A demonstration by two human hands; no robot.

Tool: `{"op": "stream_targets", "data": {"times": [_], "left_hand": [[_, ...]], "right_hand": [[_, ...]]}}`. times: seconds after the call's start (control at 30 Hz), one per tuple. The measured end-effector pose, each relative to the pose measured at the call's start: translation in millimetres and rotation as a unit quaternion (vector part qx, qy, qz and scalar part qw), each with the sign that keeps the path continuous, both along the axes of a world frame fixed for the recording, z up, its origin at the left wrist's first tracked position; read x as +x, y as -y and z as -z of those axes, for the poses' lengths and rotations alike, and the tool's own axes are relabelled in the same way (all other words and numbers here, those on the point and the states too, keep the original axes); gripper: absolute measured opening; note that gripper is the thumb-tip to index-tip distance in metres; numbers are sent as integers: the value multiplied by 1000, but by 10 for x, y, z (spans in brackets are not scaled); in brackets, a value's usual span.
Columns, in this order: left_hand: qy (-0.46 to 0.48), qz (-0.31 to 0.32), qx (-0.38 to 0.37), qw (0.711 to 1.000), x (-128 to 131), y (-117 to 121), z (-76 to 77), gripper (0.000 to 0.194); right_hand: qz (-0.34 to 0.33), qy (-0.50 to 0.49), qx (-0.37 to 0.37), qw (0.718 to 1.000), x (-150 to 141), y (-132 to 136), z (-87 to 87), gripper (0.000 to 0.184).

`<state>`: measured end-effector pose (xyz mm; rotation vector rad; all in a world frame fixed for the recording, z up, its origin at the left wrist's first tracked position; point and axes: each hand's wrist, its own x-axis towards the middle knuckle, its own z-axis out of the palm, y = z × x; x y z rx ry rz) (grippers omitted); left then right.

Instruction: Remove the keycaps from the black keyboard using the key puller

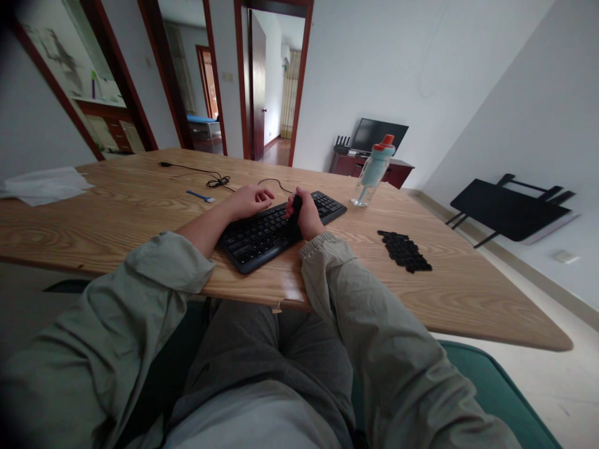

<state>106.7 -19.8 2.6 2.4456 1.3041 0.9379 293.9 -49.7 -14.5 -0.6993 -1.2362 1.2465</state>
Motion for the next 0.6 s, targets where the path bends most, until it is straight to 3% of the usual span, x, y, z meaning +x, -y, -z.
{"op": "stream_targets", "data": {"times": [0.3,0.6], "left_hand": [[-10,4,-2,1000,2,-10,19,25],[-20,-1,-12,1000,-3,25,-18,27]], "right_hand": [[-28,-11,41,999,-12,-48,52,48],[-10,-32,6,999,0,-10,12,44]]}}
